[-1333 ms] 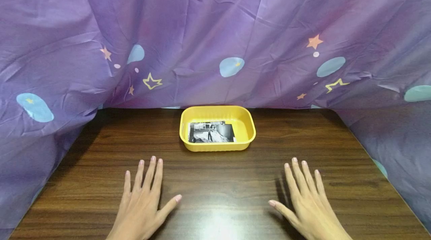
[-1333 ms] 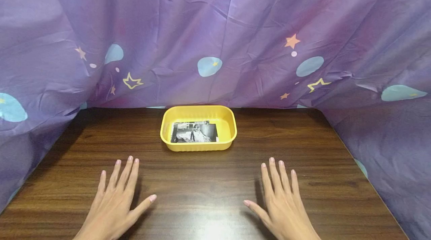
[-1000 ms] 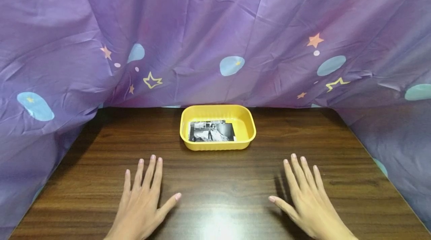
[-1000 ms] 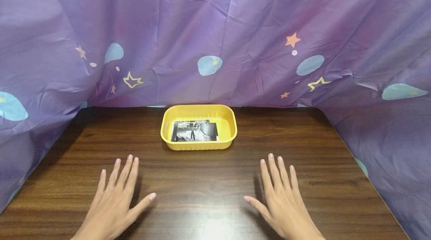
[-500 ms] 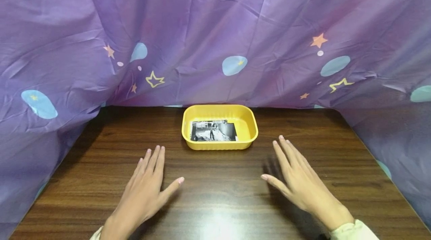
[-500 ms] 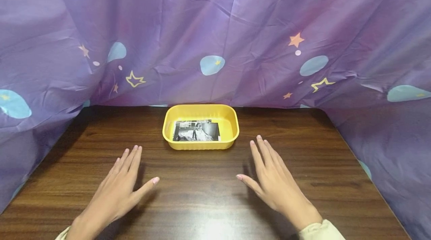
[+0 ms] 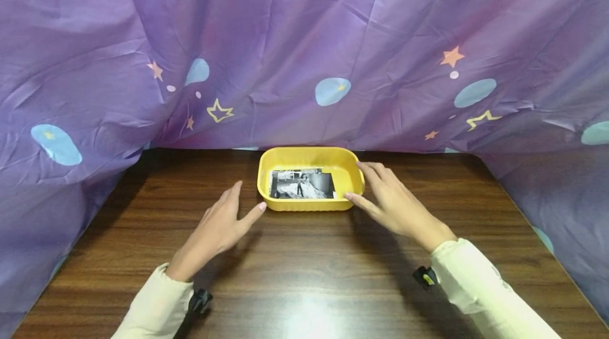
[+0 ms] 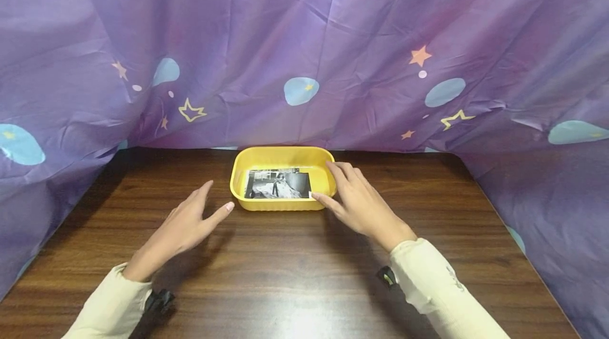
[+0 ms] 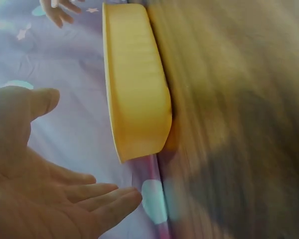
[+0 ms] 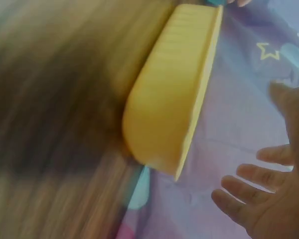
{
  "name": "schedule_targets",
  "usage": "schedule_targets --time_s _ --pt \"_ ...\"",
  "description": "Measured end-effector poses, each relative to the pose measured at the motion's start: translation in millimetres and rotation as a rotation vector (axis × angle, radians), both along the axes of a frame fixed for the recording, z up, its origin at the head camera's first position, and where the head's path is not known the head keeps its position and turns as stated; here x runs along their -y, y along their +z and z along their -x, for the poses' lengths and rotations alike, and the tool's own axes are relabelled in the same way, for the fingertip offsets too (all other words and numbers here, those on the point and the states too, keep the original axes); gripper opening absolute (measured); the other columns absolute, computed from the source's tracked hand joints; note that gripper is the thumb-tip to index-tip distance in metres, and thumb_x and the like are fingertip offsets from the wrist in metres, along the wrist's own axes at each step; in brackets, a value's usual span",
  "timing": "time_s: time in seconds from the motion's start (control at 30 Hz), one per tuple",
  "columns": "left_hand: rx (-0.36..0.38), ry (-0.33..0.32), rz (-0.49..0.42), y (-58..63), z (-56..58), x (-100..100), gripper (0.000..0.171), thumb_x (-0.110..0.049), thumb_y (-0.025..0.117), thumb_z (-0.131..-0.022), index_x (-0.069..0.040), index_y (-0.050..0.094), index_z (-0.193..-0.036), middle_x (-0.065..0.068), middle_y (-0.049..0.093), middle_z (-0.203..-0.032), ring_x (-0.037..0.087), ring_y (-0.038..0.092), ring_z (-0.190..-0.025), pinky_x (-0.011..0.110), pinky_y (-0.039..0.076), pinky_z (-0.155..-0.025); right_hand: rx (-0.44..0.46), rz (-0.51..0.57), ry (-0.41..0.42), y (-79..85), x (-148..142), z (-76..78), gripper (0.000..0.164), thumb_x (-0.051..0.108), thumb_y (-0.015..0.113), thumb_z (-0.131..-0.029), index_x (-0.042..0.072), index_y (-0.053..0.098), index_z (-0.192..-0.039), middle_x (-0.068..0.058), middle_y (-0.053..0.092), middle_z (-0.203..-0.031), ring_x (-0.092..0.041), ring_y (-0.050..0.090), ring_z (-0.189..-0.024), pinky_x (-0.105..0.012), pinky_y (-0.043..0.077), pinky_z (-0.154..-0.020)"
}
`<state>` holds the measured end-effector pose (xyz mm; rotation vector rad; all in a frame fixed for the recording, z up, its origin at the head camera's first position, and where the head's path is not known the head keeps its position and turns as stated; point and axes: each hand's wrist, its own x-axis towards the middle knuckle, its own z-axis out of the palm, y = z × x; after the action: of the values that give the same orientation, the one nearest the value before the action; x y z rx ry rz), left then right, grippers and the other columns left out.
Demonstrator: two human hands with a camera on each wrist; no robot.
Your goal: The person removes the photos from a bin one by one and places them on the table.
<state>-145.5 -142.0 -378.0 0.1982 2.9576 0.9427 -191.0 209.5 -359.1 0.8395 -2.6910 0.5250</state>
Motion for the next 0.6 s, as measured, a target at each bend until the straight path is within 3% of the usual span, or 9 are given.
schedule_targets --time_s 0.13,0.23,0.37,0.47,0.6 --pt "0.037 0.007 -0.028 1.7 17.4 -5.6 0.091 -0.057 0.049 -0.102 0.008 0.019 -0.157 0.033 0.031 -0.156 0.047 0.033 -0.142 0.059 0.028 -0.116 0.056 0.038 0.016 2.1 17.4 21.4 0.073 0.034 0.074 -0.094 -0.003 0.043 -0.149 -0.022 0.054 -0.132 -0.037 0.052 -0.118 -0.054 0.044 -0.104" --pt "0.057 0.006 -0.046 1.0 28.0 -10.6 0.09 -0.054 0.05 -0.102 0.009 0.016 -0.158 0.033 0.039 -0.152 0.044 0.043 -0.137 0.057 0.032 -0.115 0.135 0.059 0.013 1.7 31.0 36.3 0.072 0.031 0.077 -0.092 -0.004 0.047 -0.146 -0.021 0.057 -0.125 -0.035 0.056 -0.11 -0.052 0.047 -0.098" --pt "0.071 0.001 -0.063 0.7 40.1 -16.8 0.093 -0.054 0.052 -0.101 0.01 0.013 -0.157 0.032 0.052 -0.141 0.042 0.055 -0.127 0.055 0.038 -0.112 0.231 0.053 -0.009 -0.2 44.8 54.6 0.069 0.029 0.079 -0.089 -0.007 0.052 -0.141 -0.023 0.059 -0.128 -0.038 0.06 -0.108 -0.053 0.048 -0.097" --pt "0.076 -0.005 -0.069 0.8 47.8 -19.4 0.093 -0.052 0.054 -0.101 0.012 0.013 -0.156 0.033 0.048 -0.145 0.044 0.048 -0.132 0.055 0.035 -0.114 0.264 0.018 -0.01 -3.7 53.2 67.8 0.068 0.028 0.082 -0.086 -0.009 0.055 -0.137 -0.026 0.059 -0.133 -0.04 0.057 -0.118 -0.054 0.045 -0.103" --pt "0.095 -0.016 -0.051 1.1 54.7 -20.8 0.094 -0.05 0.054 -0.101 0.013 0.012 -0.156 0.035 0.032 -0.155 0.047 0.035 -0.141 0.055 0.029 -0.117 0.296 -0.048 0.003 -9.4 63.9 80.7 0.071 0.03 0.086 -0.082 -0.013 0.057 -0.131 -0.029 0.063 -0.127 -0.042 0.055 -0.121 -0.052 0.044 -0.107"
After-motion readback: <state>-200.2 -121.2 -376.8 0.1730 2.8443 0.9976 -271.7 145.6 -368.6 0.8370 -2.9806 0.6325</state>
